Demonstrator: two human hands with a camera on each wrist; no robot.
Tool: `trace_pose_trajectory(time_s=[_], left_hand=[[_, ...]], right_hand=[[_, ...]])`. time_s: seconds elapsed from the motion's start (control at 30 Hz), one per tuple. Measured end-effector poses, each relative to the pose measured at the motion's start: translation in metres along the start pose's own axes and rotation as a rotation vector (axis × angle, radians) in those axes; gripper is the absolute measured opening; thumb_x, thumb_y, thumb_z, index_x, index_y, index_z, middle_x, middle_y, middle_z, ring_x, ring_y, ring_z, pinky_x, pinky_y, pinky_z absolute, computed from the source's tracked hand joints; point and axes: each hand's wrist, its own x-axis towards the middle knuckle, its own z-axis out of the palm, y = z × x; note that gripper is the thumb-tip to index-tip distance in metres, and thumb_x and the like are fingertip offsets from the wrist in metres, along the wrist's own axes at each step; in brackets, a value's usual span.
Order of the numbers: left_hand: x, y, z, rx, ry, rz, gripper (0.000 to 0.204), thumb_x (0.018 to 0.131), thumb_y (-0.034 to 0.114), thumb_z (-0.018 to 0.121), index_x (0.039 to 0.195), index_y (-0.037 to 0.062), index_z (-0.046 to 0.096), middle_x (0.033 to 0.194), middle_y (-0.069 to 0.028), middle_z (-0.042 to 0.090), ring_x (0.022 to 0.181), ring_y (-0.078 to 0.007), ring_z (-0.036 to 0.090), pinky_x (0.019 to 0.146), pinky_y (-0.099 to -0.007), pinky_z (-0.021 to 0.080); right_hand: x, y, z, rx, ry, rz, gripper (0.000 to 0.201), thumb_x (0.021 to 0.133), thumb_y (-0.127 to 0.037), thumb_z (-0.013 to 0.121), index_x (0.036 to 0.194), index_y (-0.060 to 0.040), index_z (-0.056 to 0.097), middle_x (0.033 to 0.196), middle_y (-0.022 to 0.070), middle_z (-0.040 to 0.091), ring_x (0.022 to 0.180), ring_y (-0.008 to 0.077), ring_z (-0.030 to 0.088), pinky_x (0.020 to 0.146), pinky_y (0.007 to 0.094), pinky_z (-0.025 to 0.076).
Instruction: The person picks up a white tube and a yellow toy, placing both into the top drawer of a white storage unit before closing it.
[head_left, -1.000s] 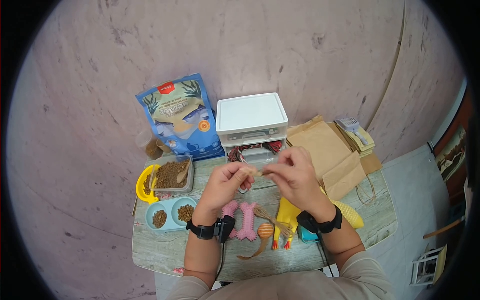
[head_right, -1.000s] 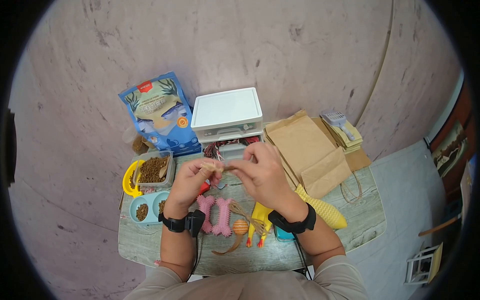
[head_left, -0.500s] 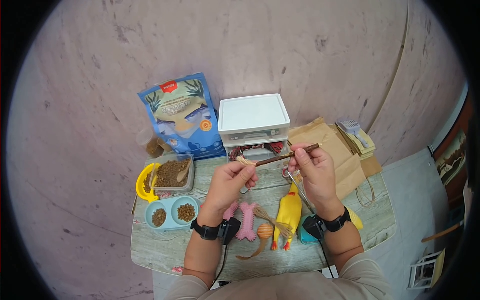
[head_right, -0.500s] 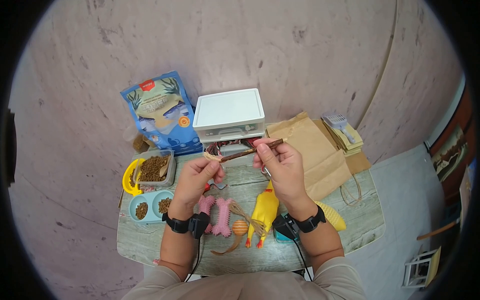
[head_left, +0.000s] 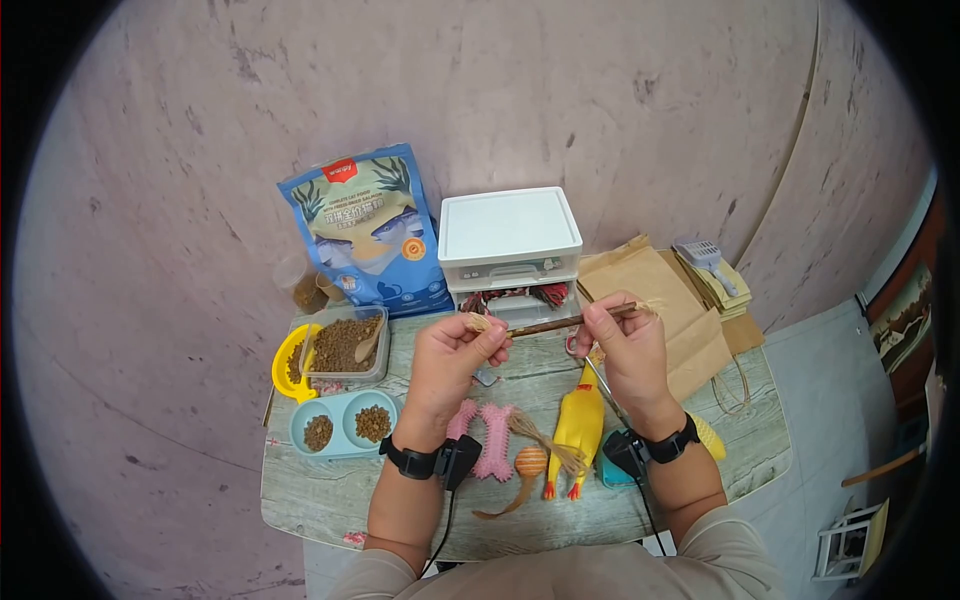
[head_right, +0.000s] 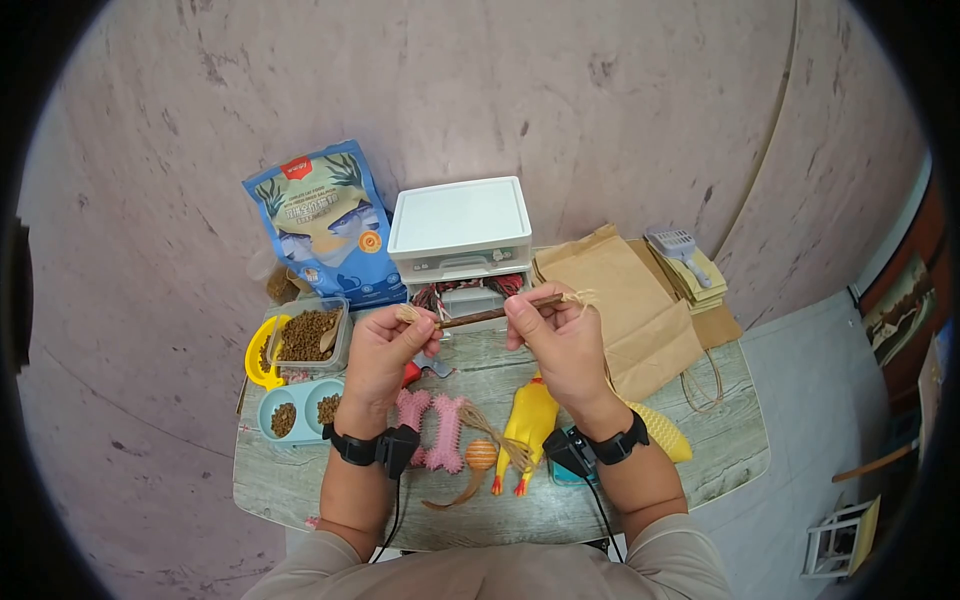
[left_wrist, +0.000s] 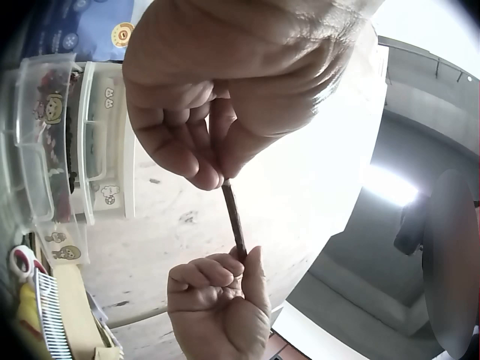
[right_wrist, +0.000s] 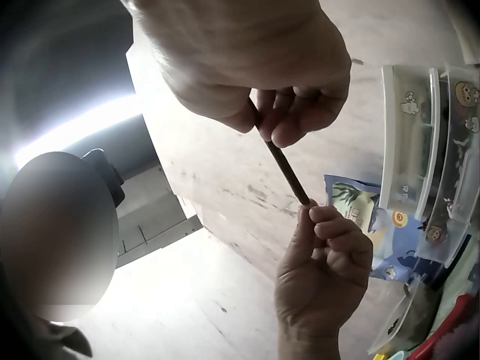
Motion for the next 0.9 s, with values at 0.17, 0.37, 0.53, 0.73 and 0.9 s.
trace_pose_trajectory(time_s=[0.17, 0.37, 0.53, 0.73, 0.9], left_hand=[[-0.001, 0.0, 0.002, 0.017, -0.021, 0.002, 0.012, 0.087, 0.008, 0.066, 0.094, -0.0013, 0.065, 0.08, -0.005, 0.066, 0.069, -0.0088, 0.06, 0.063, -0.0215, 0.048], [0.0, -0.001, 0.0, 0.007, -0.018, 0.024, 0.011, 0.085, 0.007, 0.068, 0.093, -0.0006, 0.065, 0.081, -0.0037, 0.065, 0.07, -0.008, 0.06, 0.064, -0.0211, 0.049], [-0.001, -0.001, 0.001, 0.04, -0.037, 0.017, 0.011, 0.084, 0.005, 0.07, 0.093, 0.0002, 0.065, 0.082, -0.003, 0.065, 0.07, -0.0078, 0.06, 0.065, -0.0207, 0.049], [0.001, -0.006, 0.0, 0.043, -0.036, 0.025, 0.011, 0.083, 0.002, 0.07, 0.092, 0.0002, 0.064, 0.083, -0.0022, 0.064, 0.073, -0.0072, 0.059, 0.066, -0.0211, 0.05], [0.002, -0.006, -0.001, 0.065, 0.015, 0.054, 0.01, 0.082, 0.0, 0.069, 0.092, -0.0006, 0.064, 0.084, -0.0022, 0.064, 0.074, -0.0067, 0.059, 0.066, -0.0202, 0.049]], right_hand=[[-0.003, -0.011, 0.009, 0.042, -0.07, -0.01, 0.011, 0.091, -0.008, 0.06, 0.1, -0.0003, 0.06, 0.077, 0.004, 0.061, 0.065, 0.0095, 0.058, 0.061, 0.022, 0.049], [-0.001, -0.011, 0.009, -0.041, 0.019, 0.072, 0.009, 0.092, -0.009, 0.06, 0.097, -0.0016, 0.06, 0.073, 0.0025, 0.059, 0.064, 0.0088, 0.056, 0.058, 0.0221, 0.046], [0.001, -0.003, 0.0, 0.004, 0.028, 0.05, 0.01, 0.091, -0.011, 0.061, 0.096, -0.0022, 0.061, 0.072, 0.0021, 0.058, 0.062, 0.0076, 0.055, 0.056, 0.0209, 0.043], [0.0, -0.009, 0.0, 0.037, -0.127, 0.097, 0.014, 0.09, -0.01, 0.061, 0.101, -0.0007, 0.061, 0.079, 0.003, 0.061, 0.066, 0.008, 0.056, 0.06, 0.0209, 0.046], [0.001, -0.009, 0.002, 0.001, -0.138, 0.078, 0.016, 0.089, -0.007, 0.062, 0.103, 0.0006, 0.061, 0.084, 0.0051, 0.063, 0.07, 0.0099, 0.061, 0.066, 0.0221, 0.05]])
